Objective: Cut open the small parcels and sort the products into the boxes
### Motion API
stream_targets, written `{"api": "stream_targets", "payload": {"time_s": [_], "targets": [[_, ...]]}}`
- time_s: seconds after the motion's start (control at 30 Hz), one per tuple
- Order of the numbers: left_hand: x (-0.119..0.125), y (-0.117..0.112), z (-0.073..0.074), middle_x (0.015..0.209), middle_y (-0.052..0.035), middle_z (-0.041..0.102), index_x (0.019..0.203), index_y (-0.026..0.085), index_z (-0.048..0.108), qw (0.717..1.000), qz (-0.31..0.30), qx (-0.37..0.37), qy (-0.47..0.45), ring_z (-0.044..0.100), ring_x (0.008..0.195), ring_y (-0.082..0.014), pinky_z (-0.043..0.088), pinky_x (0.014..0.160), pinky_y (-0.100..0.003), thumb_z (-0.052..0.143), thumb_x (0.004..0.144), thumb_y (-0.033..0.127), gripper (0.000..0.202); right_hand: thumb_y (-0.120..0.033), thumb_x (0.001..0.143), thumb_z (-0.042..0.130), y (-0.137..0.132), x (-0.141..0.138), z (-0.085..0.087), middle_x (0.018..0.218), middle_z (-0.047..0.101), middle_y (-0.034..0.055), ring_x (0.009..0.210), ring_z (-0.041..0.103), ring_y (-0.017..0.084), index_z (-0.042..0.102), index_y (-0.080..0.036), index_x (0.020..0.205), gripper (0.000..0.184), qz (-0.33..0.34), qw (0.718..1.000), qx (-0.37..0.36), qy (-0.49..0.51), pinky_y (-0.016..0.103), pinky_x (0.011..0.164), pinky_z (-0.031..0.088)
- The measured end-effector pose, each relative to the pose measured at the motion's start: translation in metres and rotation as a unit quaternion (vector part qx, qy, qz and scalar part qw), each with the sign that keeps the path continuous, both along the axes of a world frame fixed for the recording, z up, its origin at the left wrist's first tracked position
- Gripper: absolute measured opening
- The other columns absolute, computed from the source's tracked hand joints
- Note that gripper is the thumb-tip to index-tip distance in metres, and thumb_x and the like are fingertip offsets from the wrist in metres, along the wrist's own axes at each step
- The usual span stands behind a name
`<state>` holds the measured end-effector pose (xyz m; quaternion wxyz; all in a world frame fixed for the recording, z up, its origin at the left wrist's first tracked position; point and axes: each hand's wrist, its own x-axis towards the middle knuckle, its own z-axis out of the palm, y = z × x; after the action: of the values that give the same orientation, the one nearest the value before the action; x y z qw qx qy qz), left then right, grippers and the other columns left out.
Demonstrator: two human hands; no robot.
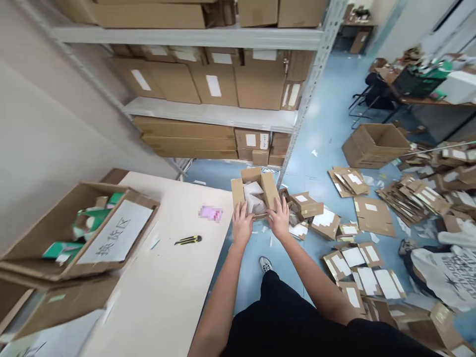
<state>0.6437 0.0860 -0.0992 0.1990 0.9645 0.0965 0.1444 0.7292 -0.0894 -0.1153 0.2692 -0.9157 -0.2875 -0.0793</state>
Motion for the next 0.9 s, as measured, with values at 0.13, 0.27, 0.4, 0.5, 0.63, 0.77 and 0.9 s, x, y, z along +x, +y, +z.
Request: {"api": "stream_targets", "payload": {"time_s": [0.13,0.27,0.4,0.5,0.63,0.77,0.9], "targets": [[0.075,-0.041,0.0,0.171,-0.0029,0.035,0.124,0.029,0.074,0.999,-0.046,0.001,-0.007,0.017,0.161,-0.0382,0.028,0.126,-0.065,0.061,0.091,0.015,0.039,-0.015,0.085,0.065,-0.049,0.065,-0.01,0.176,0.014,0.0073,0.161,-0.003,0.043,0.063,-0.027,0.143,0.059,-0.098,0.995,-0.017,0.01,0.072,0.123,0.017],[0.105,-0.06,0.004,0.173,-0.0057,0.029,0.142,0.029,0.063,0.999,-0.053,-0.001,-0.007,0.014,0.162,-0.0384,0.031,0.123,-0.066,0.057,0.091,0.013,0.054,-0.012,0.08,0.062,-0.079,0.11,-0.03,0.176,0.01,0.013,0.161,0.001,0.045,0.041,-0.025,0.161,0.085,-0.171,0.984,-0.017,0.042,0.072,0.12,0.022],[0.091,-0.052,-0.004,0.171,-0.0071,0.033,0.142,0.027,0.063,0.999,-0.038,-0.02,0.025,0.021,0.16,-0.0376,0.041,0.119,-0.061,0.052,0.095,0.014,0.05,-0.017,0.083,0.057,-0.08,0.114,-0.053,0.173,0.023,0.0148,0.158,0.02,0.042,0.044,-0.022,0.158,0.076,-0.122,0.991,-0.009,0.059,0.063,0.119,0.033],[0.066,-0.04,-0.017,0.168,-0.0074,0.04,0.141,0.027,0.064,0.998,-0.01,-0.037,0.051,0.028,0.158,-0.0363,0.044,0.118,-0.058,0.054,0.094,0.014,0.049,-0.02,0.086,0.055,-0.058,0.097,-0.063,0.169,0.031,0.0162,0.153,0.031,0.038,0.049,-0.018,0.154,0.068,-0.051,0.996,-0.011,0.073,0.057,0.119,0.037],[0.023,-0.021,-0.028,0.167,-0.0068,0.041,0.142,0.028,0.063,0.998,0.022,-0.047,0.043,0.032,0.157,-0.0345,0.043,0.12,-0.057,0.057,0.094,0.016,0.05,-0.02,0.089,0.055,-0.01,0.07,-0.062,0.166,0.035,0.019,0.151,0.036,0.036,0.054,-0.014,0.149,0.06,0.056,0.993,-0.014,0.101,0.053,0.12,0.038],[-0.031,-0.005,-0.023,0.169,-0.0076,0.038,0.142,0.027,0.064,0.994,0.094,-0.045,0.044,0.029,0.158,-0.0346,0.04,0.123,-0.056,0.058,0.093,0.013,0.051,-0.019,0.09,0.055,0.045,0.041,-0.049,0.165,0.037,0.0175,0.15,0.038,0.035,0.055,-0.017,0.149,0.059,0.162,0.981,0.002,0.108,0.053,0.12,0.039],[-0.098,0.008,-0.006,0.168,-0.0097,0.039,0.142,0.026,0.063,0.978,0.199,-0.034,0.043,0.03,0.157,-0.0369,0.042,0.121,-0.056,0.06,0.093,0.013,0.051,-0.02,0.092,0.055,0.098,-0.003,-0.025,0.167,0.035,0.0158,0.15,0.037,0.035,0.053,-0.019,0.151,0.059,0.26,0.96,0.029,0.099,0.053,0.12,0.04]]}}
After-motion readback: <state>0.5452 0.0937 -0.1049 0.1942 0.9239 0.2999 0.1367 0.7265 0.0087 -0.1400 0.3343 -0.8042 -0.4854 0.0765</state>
